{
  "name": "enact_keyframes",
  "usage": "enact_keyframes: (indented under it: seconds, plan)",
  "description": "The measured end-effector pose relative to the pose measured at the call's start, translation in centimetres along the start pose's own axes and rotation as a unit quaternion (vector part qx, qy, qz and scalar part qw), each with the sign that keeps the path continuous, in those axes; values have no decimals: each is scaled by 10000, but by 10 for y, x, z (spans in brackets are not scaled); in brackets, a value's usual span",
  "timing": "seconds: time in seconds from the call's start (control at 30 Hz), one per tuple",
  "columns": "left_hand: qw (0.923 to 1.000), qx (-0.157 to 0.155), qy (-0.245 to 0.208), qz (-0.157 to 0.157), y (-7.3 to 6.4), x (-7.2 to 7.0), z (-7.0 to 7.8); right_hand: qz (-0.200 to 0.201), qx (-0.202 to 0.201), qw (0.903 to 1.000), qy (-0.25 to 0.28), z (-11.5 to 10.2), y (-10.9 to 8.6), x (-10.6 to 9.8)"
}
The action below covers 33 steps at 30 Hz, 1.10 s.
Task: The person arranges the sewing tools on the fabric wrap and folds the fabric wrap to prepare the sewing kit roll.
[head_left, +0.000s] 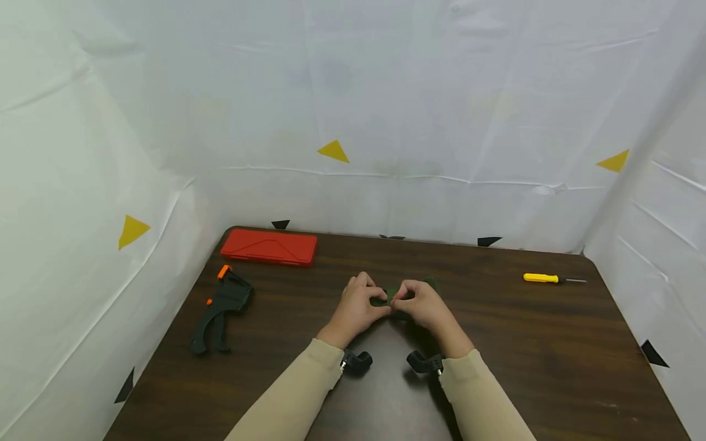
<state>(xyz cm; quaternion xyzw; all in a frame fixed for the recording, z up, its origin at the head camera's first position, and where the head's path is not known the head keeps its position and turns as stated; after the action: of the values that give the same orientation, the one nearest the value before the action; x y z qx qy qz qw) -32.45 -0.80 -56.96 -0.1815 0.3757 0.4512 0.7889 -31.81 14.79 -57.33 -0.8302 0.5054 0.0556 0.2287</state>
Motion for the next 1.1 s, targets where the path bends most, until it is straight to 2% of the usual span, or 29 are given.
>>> enact_keyframes:
  seconds: [0.17, 0.3, 0.5, 0.67, 0.73, 0.8, 0.87, 0.93, 1.0, 1.03, 1.07, 1.1]
  plan:
    - [9999, -80, 50, -60, 4, 0, -3, -106, 205, 9989, 416, 3, 3, 0]
    - [9999, -60, 125, -63, 7, -1, -3, -89, 306, 9983, 494, 3, 3, -2]
    - [9999, -20, 150, -64, 8, -4, 0, 17, 100, 9992, 381, 0, 3, -7]
    - [9988, -48, 403, -282, 5, -5, -1, 225, -104, 9971, 715, 13, 7, -4]
    - [9972, -48, 618, -426, 4, -5, -1, 323, -346, 9944, 943, 18, 9, -2]
    - [9938, -119, 917, -619, 4, -8, -1, 373, -812, 9869, 1343, 20, 9, -3]
    - [9876, -251, 1240, -929, 2, -10, -2, 311, -1423, 9736, 1759, 18, 7, -6]
    - [9794, -400, 1493, -1301, -2, -12, -3, 153, -2101, 9523, 2208, 13, 3, -12]
    - [9723, -482, 1563, -1670, -7, -13, -2, 40, -2577, 9286, 2670, 12, -3, -21]
    - [9709, -479, 1462, -1836, -10, -13, 0, 24, -2681, 9229, 2763, 12, -6, -26]
    - [9700, -459, 1320, -1989, -12, -13, 2, 43, -2693, 9224, 2768, 14, -8, -30]
    - [9686, -457, 1173, -2143, -15, -13, 5, 84, -2600, 9287, 2642, 17, -11, -35]
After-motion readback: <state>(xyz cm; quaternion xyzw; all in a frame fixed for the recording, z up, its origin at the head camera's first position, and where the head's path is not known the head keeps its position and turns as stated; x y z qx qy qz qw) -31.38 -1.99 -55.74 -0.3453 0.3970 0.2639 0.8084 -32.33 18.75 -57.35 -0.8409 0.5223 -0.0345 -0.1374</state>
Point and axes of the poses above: each hand's wrist, its own y-axis towards the middle knuckle, its own x-axis out of the palm, z = x × y, the point moved 9 cm from there along y, towards the middle knuckle, and after that the axes turned 14 degrees about -z, right-handed, at the moved point
